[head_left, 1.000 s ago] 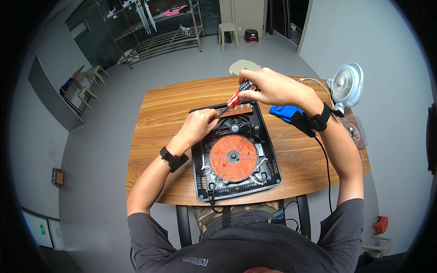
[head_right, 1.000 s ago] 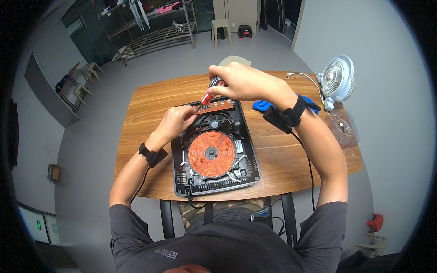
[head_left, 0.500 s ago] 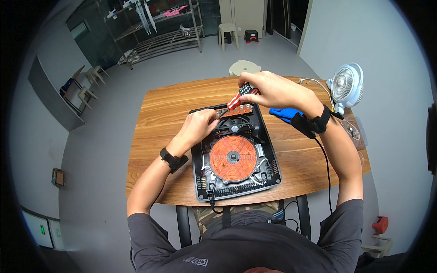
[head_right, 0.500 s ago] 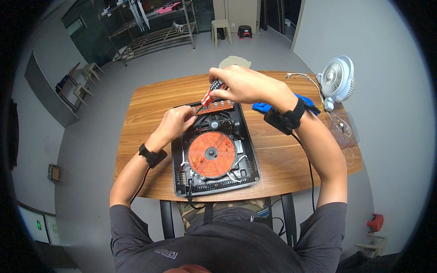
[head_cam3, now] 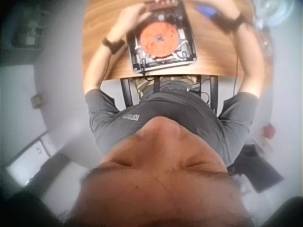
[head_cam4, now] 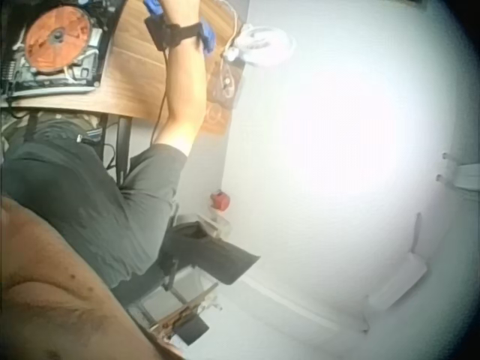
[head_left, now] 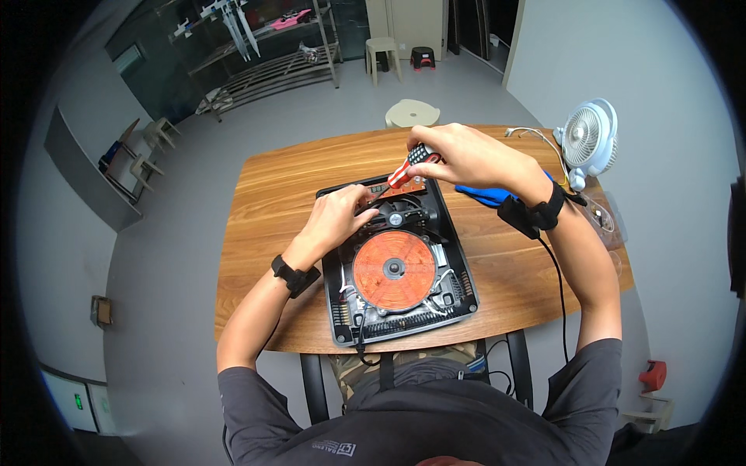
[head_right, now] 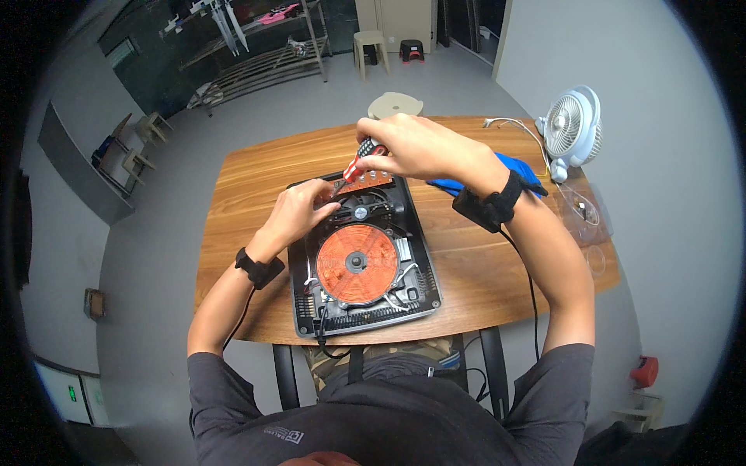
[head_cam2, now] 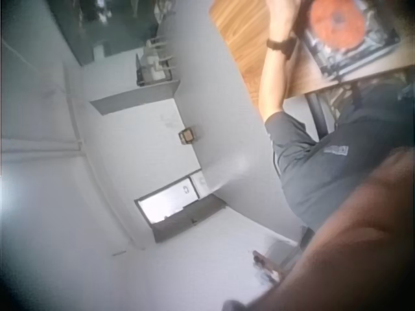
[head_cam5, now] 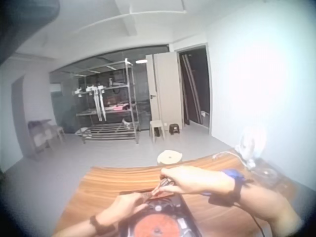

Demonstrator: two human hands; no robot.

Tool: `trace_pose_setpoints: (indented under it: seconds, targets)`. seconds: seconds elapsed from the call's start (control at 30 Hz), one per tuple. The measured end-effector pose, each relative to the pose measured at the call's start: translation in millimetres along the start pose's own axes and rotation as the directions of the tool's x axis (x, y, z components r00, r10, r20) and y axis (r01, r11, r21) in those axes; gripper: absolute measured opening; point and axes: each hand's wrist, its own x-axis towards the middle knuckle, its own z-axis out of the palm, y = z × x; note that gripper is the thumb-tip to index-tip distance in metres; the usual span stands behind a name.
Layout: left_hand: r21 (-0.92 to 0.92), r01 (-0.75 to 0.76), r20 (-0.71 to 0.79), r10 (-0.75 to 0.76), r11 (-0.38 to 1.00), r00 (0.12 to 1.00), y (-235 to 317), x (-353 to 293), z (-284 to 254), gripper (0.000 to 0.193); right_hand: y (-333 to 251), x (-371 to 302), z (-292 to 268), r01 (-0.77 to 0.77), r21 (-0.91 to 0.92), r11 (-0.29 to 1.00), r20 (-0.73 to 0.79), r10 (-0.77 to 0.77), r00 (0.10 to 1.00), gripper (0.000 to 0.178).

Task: The person cleans a fan with a blue cloth, then uses a screwdriver to secure screws on a circuit board inside an electronic device. They also place a copper-colored component onto the device.

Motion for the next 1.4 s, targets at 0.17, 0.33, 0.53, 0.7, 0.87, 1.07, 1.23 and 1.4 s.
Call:
trace_pose_setpoints:
  seconds: [0.17,0.33,0.53,0.7,0.87,1.07,1.23,1.4]
  targets:
    - [0.098,0.021,0.126,-0.033,0.995,0.991,-9,12,7,0.037,25,-5,-20,-0.074,-0.063,0.995,-0.016,0.073,0.997,0.038]
    - [0.119,-0.152,0.254,0.118,0.981,0.96,-5,33,26,0.046,58,-8,-37,-0.174,-0.178,0.968,-0.003,0.177,0.984,0.038]
    - [0.16,-0.197,0.308,0.141,0.967,0.941,1,61,50,0.054,74,0,-37,-0.256,-0.201,0.945,0.058,0.272,0.96,0.038]
    - [0.125,-0.173,0.37,0.116,0.977,0.922,-4,69,57,0.051,83,9,-28,-0.19,-0.186,0.964,0.106,0.212,0.971,0.035]
    - [0.116,-0.16,0.377,0.105,0.98,0.92,-5,72,59,0.048,90,16,-24,-0.149,-0.166,0.975,0.145,0.174,0.974,0.035]
    - [0.112,-0.146,0.387,0.092,0.983,0.917,-1,77,59,0.047,91,24,-25,-0.121,-0.151,0.981,0.205,0.151,0.967,0.035]
    - [0.139,-0.151,0.394,0.086,0.979,0.915,1,77,56,0.049,92,30,-20,-0.097,-0.136,0.986,0.213,0.124,0.969,0.034]
    - [0.134,-0.151,0.406,0.084,0.979,0.91,2,78,56,0.049,90,33,-22,-0.119,-0.149,0.982,0.246,0.154,0.957,0.034]
